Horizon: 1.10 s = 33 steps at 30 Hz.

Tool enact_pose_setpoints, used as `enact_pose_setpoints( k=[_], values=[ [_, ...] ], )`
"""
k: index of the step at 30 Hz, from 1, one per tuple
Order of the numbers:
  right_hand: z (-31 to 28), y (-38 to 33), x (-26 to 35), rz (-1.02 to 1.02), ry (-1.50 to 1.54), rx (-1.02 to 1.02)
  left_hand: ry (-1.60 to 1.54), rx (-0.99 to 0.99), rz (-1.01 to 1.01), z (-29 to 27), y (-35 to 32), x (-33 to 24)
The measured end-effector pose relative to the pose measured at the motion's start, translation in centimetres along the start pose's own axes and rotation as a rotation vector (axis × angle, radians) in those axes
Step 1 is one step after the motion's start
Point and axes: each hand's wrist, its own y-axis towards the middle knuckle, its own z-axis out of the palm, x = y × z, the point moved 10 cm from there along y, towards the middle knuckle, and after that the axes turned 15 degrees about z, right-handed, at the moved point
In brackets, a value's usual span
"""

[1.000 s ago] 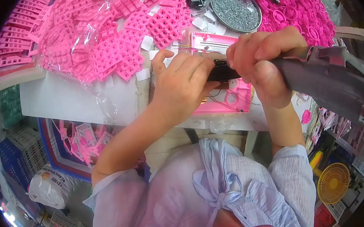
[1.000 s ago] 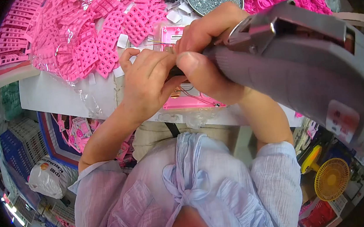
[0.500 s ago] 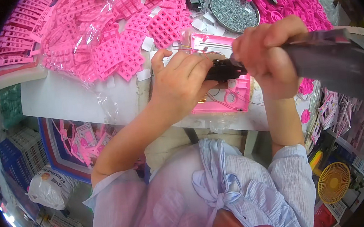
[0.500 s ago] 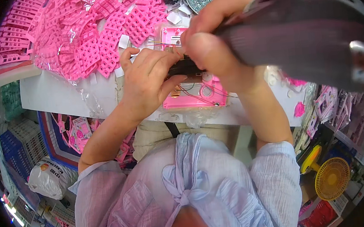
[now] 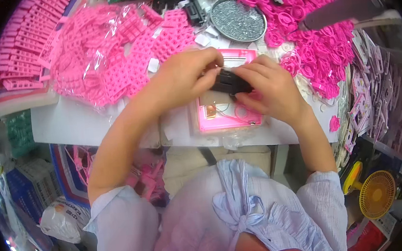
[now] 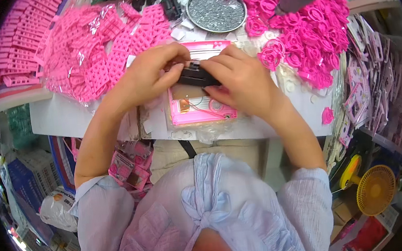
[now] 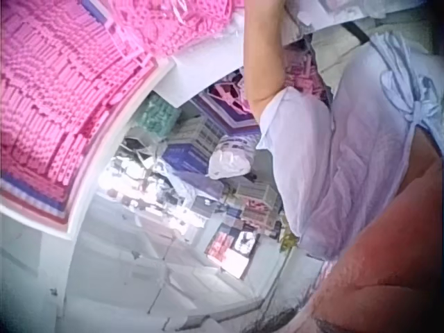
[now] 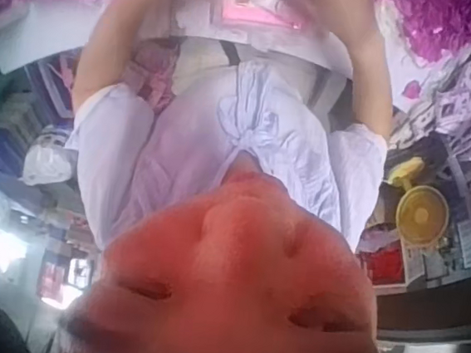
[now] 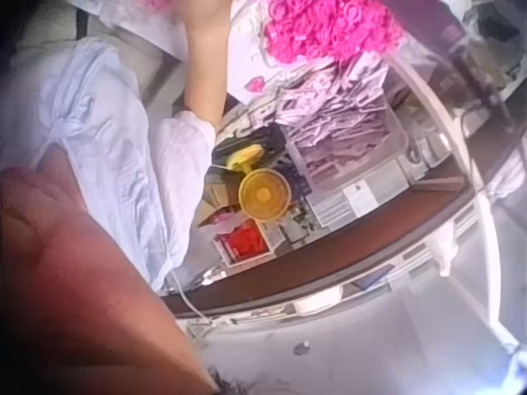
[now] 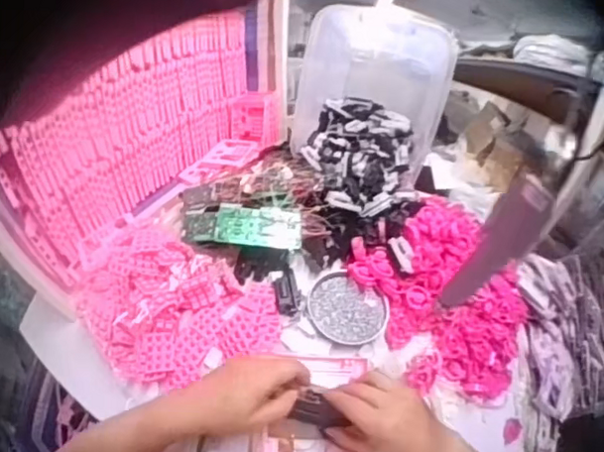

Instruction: Assembling the internal electronic components of a pink toy piggy bank using an electric screwdriver.

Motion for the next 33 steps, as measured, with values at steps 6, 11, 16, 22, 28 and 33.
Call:
enact_pose_setpoints(
  k=[6,11,16,22,28,33],
  values=[
    [0.1,1.3,0.8,0.198,-0.403,0.326,-0.021,0.126,0.046,-0.2,1.3,0.5],
    [-5.0,-1.4,-0.2,0.225,-0.241,0.123,-0.028,0.001,0.013,-0.4,1.0,1.2],
    [-9.6,-11.9,-8.1,0.503,-0.091,-0.164,0.053,-0.197,-0.090,-0.6,-0.8,0.9],
    [-7.8,-19.3,-15.0,0.553,-0.289,-0.288,0.237,-0.283,-0.005,-0.1,-1.3,-1.1],
    [-4.5,-12.9,-8.2,0.437,0.015,-0.379,0.341,-0.332,0.035,0.2,-2.2,-1.9],
    [0.2,-2.8,-0.3,0.184,0.221,-0.175,0.297,-0.372,0.099,0.3,-2.2,-2.1]
  ],
)
